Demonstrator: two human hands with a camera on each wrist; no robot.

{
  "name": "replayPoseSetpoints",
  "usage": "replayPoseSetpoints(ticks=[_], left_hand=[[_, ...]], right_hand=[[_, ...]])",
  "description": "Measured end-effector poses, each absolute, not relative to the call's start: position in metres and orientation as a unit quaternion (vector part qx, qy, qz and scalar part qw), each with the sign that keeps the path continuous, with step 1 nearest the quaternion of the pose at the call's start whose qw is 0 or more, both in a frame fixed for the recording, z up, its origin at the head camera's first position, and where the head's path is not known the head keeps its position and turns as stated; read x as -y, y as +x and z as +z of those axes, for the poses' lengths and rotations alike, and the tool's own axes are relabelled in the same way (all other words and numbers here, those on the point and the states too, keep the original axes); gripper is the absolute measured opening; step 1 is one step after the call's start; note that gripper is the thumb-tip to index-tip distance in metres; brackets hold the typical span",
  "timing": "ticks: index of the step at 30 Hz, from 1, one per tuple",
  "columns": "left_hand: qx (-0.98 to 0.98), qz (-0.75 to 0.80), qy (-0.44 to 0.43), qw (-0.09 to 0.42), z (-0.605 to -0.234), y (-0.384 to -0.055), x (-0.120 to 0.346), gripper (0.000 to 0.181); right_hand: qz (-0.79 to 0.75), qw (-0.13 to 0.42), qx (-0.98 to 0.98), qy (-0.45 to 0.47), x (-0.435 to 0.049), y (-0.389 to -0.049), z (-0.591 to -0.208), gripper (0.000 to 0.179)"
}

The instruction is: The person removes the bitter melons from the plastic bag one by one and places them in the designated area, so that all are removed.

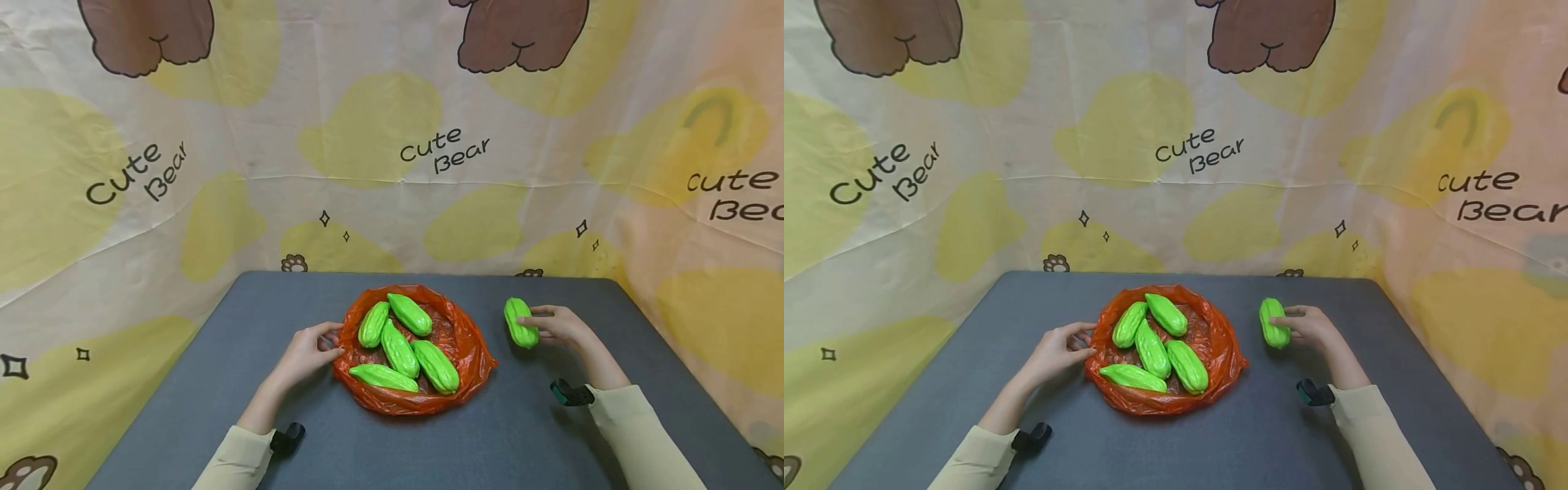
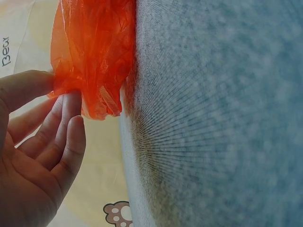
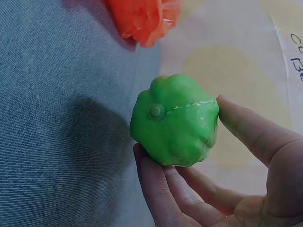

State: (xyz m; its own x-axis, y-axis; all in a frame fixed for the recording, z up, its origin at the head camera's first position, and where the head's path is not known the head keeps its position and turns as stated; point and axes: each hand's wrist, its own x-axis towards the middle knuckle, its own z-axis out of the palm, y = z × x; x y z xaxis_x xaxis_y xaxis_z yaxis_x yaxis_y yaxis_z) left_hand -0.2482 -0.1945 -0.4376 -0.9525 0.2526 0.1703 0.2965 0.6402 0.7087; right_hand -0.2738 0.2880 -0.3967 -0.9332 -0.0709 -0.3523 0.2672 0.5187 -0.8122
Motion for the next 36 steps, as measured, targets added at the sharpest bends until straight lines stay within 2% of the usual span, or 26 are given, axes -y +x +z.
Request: replayPoseSetpoints(ticks=[36], left_hand=[[0.905, -0.399, -0.145, 0.028, -0.438, -0.248, 0.195, 0.044]], right_hand=[[-0.479, 0.197, -0.852, 0.075, -0.29, -0.278, -0.419, 0.083]])
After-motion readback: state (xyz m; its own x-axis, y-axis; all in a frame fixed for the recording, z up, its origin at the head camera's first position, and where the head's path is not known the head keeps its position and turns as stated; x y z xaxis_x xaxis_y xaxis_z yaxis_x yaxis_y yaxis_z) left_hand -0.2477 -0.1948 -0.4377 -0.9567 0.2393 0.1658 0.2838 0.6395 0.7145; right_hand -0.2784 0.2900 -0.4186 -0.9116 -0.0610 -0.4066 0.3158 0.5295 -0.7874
